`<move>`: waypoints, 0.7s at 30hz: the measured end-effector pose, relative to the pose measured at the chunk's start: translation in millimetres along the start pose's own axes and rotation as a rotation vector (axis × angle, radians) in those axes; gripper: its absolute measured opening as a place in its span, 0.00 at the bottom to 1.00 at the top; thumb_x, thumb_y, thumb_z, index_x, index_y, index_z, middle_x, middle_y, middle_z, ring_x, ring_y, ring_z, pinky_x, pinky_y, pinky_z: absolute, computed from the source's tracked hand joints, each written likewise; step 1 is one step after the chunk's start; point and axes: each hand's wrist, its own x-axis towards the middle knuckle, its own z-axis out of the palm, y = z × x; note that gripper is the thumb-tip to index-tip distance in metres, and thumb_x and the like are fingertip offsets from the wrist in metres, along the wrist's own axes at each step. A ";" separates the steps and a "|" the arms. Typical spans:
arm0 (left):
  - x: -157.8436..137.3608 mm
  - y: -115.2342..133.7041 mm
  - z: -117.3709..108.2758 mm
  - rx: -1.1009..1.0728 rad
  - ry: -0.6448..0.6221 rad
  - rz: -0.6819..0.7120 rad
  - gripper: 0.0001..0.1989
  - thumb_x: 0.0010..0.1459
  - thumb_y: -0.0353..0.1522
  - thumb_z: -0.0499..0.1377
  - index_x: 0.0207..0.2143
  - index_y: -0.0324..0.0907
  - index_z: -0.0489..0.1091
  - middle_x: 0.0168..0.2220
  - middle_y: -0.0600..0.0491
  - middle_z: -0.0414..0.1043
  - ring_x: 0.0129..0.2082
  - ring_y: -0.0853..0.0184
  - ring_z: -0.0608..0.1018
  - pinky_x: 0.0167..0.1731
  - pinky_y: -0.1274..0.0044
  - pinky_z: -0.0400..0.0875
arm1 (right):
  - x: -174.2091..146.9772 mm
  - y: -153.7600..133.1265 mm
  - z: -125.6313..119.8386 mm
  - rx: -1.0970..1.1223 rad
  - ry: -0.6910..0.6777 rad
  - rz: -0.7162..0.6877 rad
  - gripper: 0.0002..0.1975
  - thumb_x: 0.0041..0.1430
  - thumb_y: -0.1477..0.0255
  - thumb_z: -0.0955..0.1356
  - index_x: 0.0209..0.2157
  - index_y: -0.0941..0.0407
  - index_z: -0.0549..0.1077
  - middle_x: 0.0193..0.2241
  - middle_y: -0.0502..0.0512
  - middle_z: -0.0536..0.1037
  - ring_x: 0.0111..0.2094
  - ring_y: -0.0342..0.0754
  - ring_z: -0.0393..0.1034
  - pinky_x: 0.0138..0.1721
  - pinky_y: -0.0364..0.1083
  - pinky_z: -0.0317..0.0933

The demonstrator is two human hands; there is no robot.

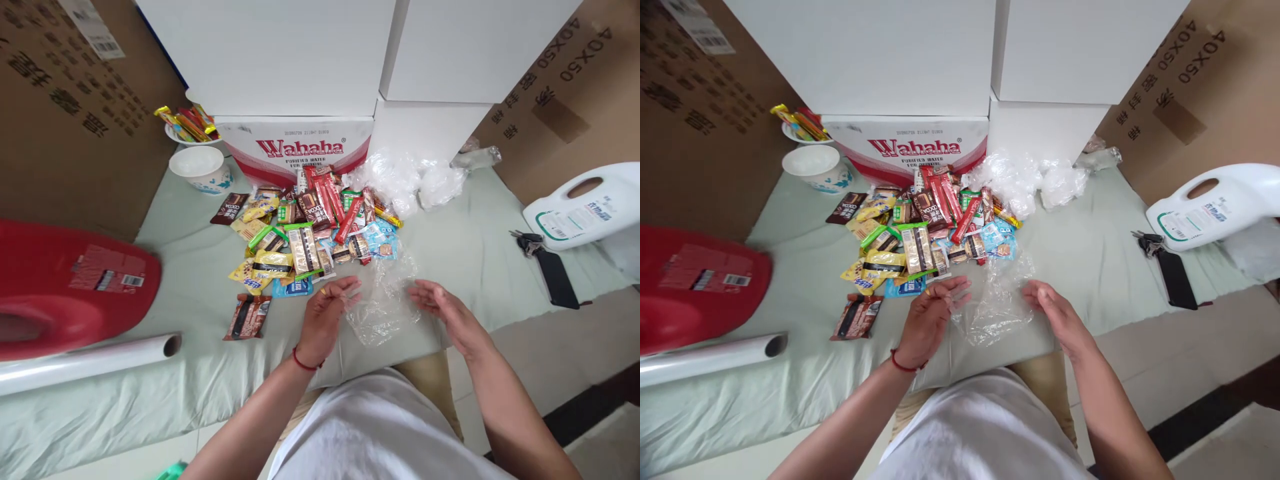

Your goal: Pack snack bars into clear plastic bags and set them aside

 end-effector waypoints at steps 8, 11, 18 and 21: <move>-31.5 -8.9 -2.0 0.371 -0.219 -0.013 0.06 0.56 0.35 0.64 0.28 0.43 0.72 0.56 0.44 0.77 0.62 0.52 0.73 0.62 0.61 0.67 | 36.8 -8.0 65.5 -0.267 -0.001 -0.187 0.15 0.61 0.56 0.68 0.37 0.53 0.74 0.27 0.48 0.74 0.28 0.46 0.67 0.32 0.45 0.61; -25.7 -2.1 -13.5 0.368 0.134 -0.065 0.14 0.58 0.45 0.61 0.36 0.44 0.71 0.54 0.43 0.75 0.59 0.52 0.74 0.50 0.64 0.74 | 33.7 -4.0 75.5 -0.359 0.068 -0.272 0.11 0.64 0.61 0.66 0.35 0.53 0.74 0.29 0.50 0.76 0.29 0.46 0.67 0.32 0.45 0.59; 11.2 -11.0 16.5 0.504 0.236 -0.110 0.28 0.51 0.44 0.71 0.51 0.43 0.70 0.42 0.48 0.77 0.39 0.61 0.79 0.37 0.74 0.69 | 22.0 -11.1 91.7 -0.690 0.118 -0.564 0.11 0.68 0.67 0.63 0.34 0.51 0.75 0.30 0.56 0.77 0.36 0.54 0.69 0.40 0.50 0.61; 18.5 -27.9 22.6 0.594 0.194 -0.026 0.15 0.55 0.43 0.68 0.36 0.41 0.73 0.25 0.56 0.71 0.26 0.67 0.70 0.30 0.76 0.62 | 22.7 -11.8 88.5 -0.551 0.171 -0.518 0.11 0.68 0.63 0.64 0.35 0.51 0.75 0.31 0.55 0.78 0.35 0.53 0.70 0.40 0.50 0.63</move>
